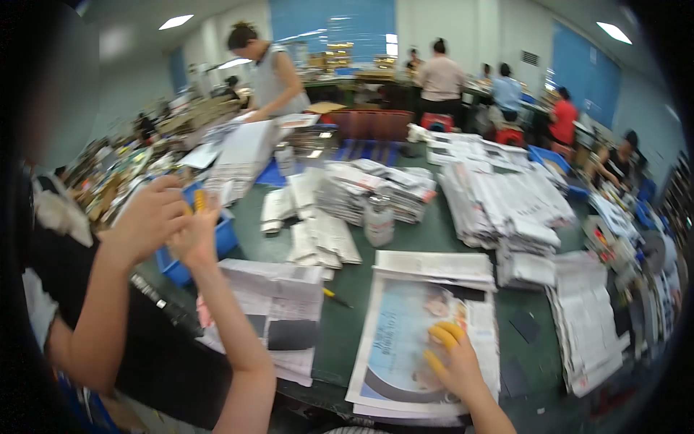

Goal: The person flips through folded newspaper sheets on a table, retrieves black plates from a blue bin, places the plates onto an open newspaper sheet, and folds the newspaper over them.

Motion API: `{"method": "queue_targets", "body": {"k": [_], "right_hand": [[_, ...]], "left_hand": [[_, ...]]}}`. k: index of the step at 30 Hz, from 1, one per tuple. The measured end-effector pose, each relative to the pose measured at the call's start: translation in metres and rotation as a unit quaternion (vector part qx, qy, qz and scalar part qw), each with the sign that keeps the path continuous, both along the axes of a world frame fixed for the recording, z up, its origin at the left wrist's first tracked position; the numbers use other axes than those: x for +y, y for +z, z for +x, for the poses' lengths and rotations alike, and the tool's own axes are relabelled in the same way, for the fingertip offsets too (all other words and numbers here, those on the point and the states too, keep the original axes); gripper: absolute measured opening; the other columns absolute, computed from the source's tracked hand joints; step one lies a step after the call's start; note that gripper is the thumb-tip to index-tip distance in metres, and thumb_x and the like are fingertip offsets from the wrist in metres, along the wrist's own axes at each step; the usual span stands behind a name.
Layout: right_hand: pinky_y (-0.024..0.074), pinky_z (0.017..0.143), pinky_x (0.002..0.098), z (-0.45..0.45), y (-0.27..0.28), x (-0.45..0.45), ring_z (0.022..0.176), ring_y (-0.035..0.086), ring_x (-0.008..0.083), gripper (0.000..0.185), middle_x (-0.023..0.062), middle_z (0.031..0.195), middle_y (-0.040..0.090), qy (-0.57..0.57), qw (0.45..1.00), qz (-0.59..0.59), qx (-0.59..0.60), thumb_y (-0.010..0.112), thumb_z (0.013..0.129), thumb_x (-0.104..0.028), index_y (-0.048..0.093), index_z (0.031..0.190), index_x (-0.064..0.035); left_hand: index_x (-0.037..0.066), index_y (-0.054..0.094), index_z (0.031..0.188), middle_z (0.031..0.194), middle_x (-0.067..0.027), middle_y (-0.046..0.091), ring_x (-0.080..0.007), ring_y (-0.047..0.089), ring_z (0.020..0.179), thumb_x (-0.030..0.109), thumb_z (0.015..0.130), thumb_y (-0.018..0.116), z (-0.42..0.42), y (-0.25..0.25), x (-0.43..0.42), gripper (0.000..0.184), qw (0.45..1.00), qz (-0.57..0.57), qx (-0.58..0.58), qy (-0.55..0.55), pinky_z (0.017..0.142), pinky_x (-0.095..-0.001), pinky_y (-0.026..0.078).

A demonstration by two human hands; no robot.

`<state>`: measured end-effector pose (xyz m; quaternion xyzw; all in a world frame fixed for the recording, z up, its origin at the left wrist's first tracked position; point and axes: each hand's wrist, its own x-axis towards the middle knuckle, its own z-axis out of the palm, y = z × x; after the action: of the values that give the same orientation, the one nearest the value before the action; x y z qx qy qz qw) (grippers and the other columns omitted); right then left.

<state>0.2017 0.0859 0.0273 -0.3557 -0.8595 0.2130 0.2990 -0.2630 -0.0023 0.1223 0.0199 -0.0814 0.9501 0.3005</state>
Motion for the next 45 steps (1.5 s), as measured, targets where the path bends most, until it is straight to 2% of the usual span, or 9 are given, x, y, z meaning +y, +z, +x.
{"method": "queue_targets", "body": {"k": [10, 12, 16, 26, 32, 35, 39, 40, 45], "right_hand": [[0.0387, 0.097, 0.0372, 0.007, 0.031, 0.047, 0.111, 0.048, 0.0345, 0.047, 0.0173, 0.117, 0.053, 0.081, 0.984, 0.049, -0.152, 0.066, 0.080, -0.023, 0.050, 0.120, -0.0029], [0.0401, 0.095, 0.0363, 0.011, 0.037, 0.070, 0.108, 0.051, 0.0332, 0.046, 0.0180, 0.113, 0.055, 0.041, 0.971, -0.110, -0.207, 0.063, 0.082, -0.023, 0.050, 0.120, -0.0018], [0.0415, 0.095, 0.0383, 0.034, 0.005, 0.117, 0.109, 0.053, 0.0332, 0.054, 0.0184, 0.120, 0.054, -0.030, 0.976, -0.002, -0.217, 0.066, 0.075, -0.028, 0.053, 0.119, 0.0013], [0.0394, 0.095, 0.0413, 0.042, -0.009, 0.151, 0.112, 0.048, 0.0367, 0.068, 0.0223, 0.118, 0.052, -0.115, 0.946, -0.019, -0.302, 0.074, 0.069, -0.036, 0.052, 0.122, -0.0013], [0.0353, 0.098, 0.0420, 0.041, 0.012, 0.139, 0.112, 0.046, 0.0358, 0.073, 0.0184, 0.116, 0.052, -0.126, 0.948, -0.058, -0.288, 0.077, 0.061, -0.045, 0.056, 0.118, -0.0044], [0.0346, 0.096, 0.0420, 0.039, 0.015, 0.108, 0.113, 0.045, 0.0317, 0.062, 0.0176, 0.116, 0.051, -0.139, 0.960, 0.067, -0.232, 0.077, 0.066, -0.037, 0.057, 0.117, -0.0077], [0.0347, 0.096, 0.0396, 0.035, 0.031, 0.054, 0.111, 0.044, 0.0310, 0.062, 0.0149, 0.114, 0.048, -0.107, 0.991, 0.063, -0.041, 0.079, 0.064, -0.032, 0.055, 0.116, -0.0088], [0.0349, 0.096, 0.0387, 0.035, 0.038, 0.039, 0.110, 0.043, 0.0313, 0.062, 0.0146, 0.114, 0.047, -0.084, 0.995, 0.058, -0.006, 0.079, 0.064, -0.030, 0.054, 0.116, -0.0091], [0.0349, 0.097, 0.0371, 0.039, 0.068, -0.018, 0.109, 0.042, 0.0320, 0.063, 0.0154, 0.112, 0.044, -0.022, 0.999, 0.038, 0.010, 0.078, 0.065, -0.027, 0.052, 0.119, -0.0092]], "left_hand": [[0.002, 0.041, 0.126, 0.124, -0.0165, 0.040, -0.0256, 0.039, 0.113, 0.036, 0.093, 0.040, 0.051, 0.024, 0.054, 0.048, 0.995, -0.014, 0.035, -0.089, 0.096, -0.0417, 0.033], [0.001, 0.042, 0.125, 0.120, -0.0162, 0.043, -0.0252, 0.042, 0.110, 0.034, 0.094, 0.039, 0.074, 0.029, 0.055, 0.045, 0.989, -0.017, 0.080, -0.120, 0.094, -0.0408, 0.036], [0.002, 0.045, 0.123, 0.117, -0.0139, 0.049, -0.0234, 0.047, 0.104, 0.031, 0.094, 0.040, 0.112, 0.017, 0.068, 0.041, 0.967, 0.014, 0.162, -0.194, 0.093, -0.0386, 0.038], [0.007, 0.049, 0.122, 0.121, -0.0063, 0.053, -0.0191, 0.050, 0.094, 0.027, 0.097, 0.035, 0.219, -0.023, 0.097, 0.035, 0.783, -0.144, 0.349, -0.494, 0.084, -0.0336, 0.041], [0.003, 0.049, 0.123, 0.119, -0.0089, 0.054, -0.0210, 0.050, 0.094, 0.026, 0.094, 0.041, 0.238, -0.027, 0.106, 0.038, 0.733, -0.146, 0.379, -0.546, 0.083, -0.0341, 0.042], [0.004, 0.048, 0.121, 0.116, -0.0071, 0.054, -0.0196, 0.052, 0.094, 0.026, 0.097, 0.037, 0.245, -0.021, 0.098, 0.034, 0.690, -0.148, 0.494, -0.508, 0.083, -0.0330, 0.042], [0.007, 0.031, 0.136, 0.127, -0.0085, 0.043, -0.0194, 0.045, 0.109, 0.022, 0.087, 0.060, 0.249, -0.028, 0.077, 0.059, 0.604, -0.274, 0.678, -0.317, 0.092, -0.0342, 0.039], [0.012, 0.022, 0.142, 0.132, -0.0108, 0.038, -0.0188, 0.045, 0.108, 0.009, 0.077, 0.068, 0.248, -0.028, 0.066, 0.079, 0.600, -0.270, 0.673, -0.337, 0.092, -0.0350, 0.039], [0.014, 0.013, 0.145, 0.136, -0.0096, 0.034, -0.0224, 0.042, 0.115, 0.008, 0.065, 0.080, 0.250, -0.074, 0.049, 0.103, 0.572, -0.147, 0.735, -0.334, 0.097, -0.0383, 0.036]]}}
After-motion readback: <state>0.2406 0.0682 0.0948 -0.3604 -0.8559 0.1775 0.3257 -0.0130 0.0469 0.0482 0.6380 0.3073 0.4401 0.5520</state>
